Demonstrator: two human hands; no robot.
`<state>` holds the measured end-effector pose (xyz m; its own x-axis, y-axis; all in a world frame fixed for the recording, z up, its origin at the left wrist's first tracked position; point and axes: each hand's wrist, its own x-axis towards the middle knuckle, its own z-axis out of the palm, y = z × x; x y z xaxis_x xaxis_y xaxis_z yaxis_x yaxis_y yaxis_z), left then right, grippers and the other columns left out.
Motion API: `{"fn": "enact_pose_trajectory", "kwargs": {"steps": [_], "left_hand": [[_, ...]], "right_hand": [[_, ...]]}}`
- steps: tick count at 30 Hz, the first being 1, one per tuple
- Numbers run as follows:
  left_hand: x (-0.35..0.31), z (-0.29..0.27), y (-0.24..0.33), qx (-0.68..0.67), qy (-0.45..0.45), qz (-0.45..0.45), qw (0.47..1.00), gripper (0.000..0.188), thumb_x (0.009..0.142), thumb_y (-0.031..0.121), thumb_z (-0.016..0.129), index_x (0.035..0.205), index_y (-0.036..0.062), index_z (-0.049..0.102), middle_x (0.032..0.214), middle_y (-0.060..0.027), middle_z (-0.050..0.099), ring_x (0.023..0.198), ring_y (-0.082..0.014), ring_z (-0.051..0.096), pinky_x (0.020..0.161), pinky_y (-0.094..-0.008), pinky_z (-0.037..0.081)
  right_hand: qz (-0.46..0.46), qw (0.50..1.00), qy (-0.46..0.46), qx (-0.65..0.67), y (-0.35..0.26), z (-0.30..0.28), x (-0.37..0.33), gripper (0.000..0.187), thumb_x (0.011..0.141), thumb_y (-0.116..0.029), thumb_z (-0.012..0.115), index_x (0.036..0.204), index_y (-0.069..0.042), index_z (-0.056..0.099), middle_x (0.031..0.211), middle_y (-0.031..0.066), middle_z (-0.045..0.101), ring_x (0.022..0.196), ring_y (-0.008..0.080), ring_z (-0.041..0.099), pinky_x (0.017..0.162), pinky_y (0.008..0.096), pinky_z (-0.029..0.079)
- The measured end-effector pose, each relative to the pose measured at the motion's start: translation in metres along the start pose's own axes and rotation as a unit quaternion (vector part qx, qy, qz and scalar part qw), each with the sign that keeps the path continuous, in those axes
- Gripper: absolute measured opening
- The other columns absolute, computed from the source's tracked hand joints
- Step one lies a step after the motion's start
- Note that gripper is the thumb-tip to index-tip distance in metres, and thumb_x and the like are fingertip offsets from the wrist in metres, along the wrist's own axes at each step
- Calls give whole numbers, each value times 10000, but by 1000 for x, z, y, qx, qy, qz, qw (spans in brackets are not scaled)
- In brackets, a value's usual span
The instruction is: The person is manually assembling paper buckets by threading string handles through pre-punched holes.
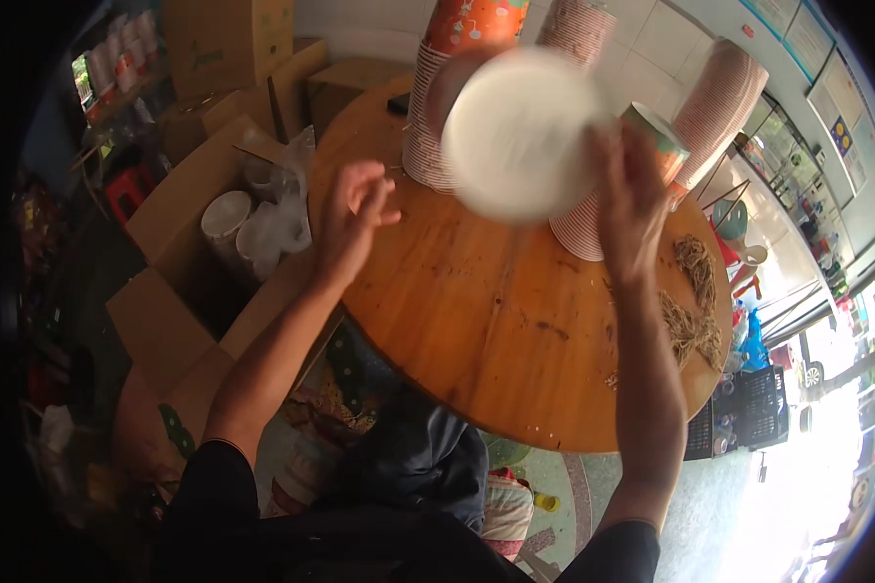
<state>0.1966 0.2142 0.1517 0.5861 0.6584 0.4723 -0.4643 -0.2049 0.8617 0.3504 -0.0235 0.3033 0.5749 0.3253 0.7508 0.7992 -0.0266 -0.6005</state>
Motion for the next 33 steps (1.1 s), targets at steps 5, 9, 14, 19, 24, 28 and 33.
{"fn": "enact_pose_trajectory", "kwargs": {"steps": [5,9,14,19,24,28,33], "left_hand": [[-44,-23,-76,310,-28,67,948,408,1028,249,692,1329,39,514,1263,-152,581,1087,-230,644,777,-333,595],[-36,10,-92,327,-107,103,933,334,955,102,729,1204,33,518,1119,-216,604,944,-371,645,788,-455,546],[-40,-22,-91,340,-80,95,932,272,958,42,728,1174,17,564,1066,-150,611,898,-278,663,677,-360,580],[-35,-10,-84,295,-91,6,951,274,956,61,721,1168,19,551,1056,-166,639,932,-328,657,779,-428,559],[-35,-14,-76,326,-93,38,940,260,968,82,725,1173,30,574,1033,-130,640,870,-260,647,739,-370,562],[-36,-4,-80,343,-109,65,931,234,968,75,726,1162,45,599,1044,-106,649,859,-225,649,733,-336,566],[-37,-10,-85,327,-117,76,935,216,946,41,720,1124,42,596,1060,-126,653,922,-286,646,801,-386,554]], "right_hand": [[180,923,6,339,24,55,178,554,966,-469,737,1245,4,656,927,139,706,910,274,712,686,460,605],[133,931,-74,332,87,48,320,493,984,-471,712,1125,-2,656,948,153,697,878,301,712,835,450,633],[247,948,-128,154,36,140,296,745,991,-765,463,904,-52,662,727,137,693,564,282,658,545,436,602],[164,972,-83,-144,-4,131,279,725,934,-736,566,1206,-81,720,1100,247,703,996,397,704,852,513,584],[-533,797,150,-242,43,159,281,323,1077,-293,520,1239,-77,698,1211,248,675,1116,457,630,988,506,512],[-343,908,-210,-119,61,153,307,369,1085,-322,432,1284,-91,639,1102,237,710,1049,455,672,901,565,527],[-282,850,-214,-391,39,184,259,368,1085,-381,464,1294,-130,633,1210,243,640,1120,476,637,934,594,525]]}}
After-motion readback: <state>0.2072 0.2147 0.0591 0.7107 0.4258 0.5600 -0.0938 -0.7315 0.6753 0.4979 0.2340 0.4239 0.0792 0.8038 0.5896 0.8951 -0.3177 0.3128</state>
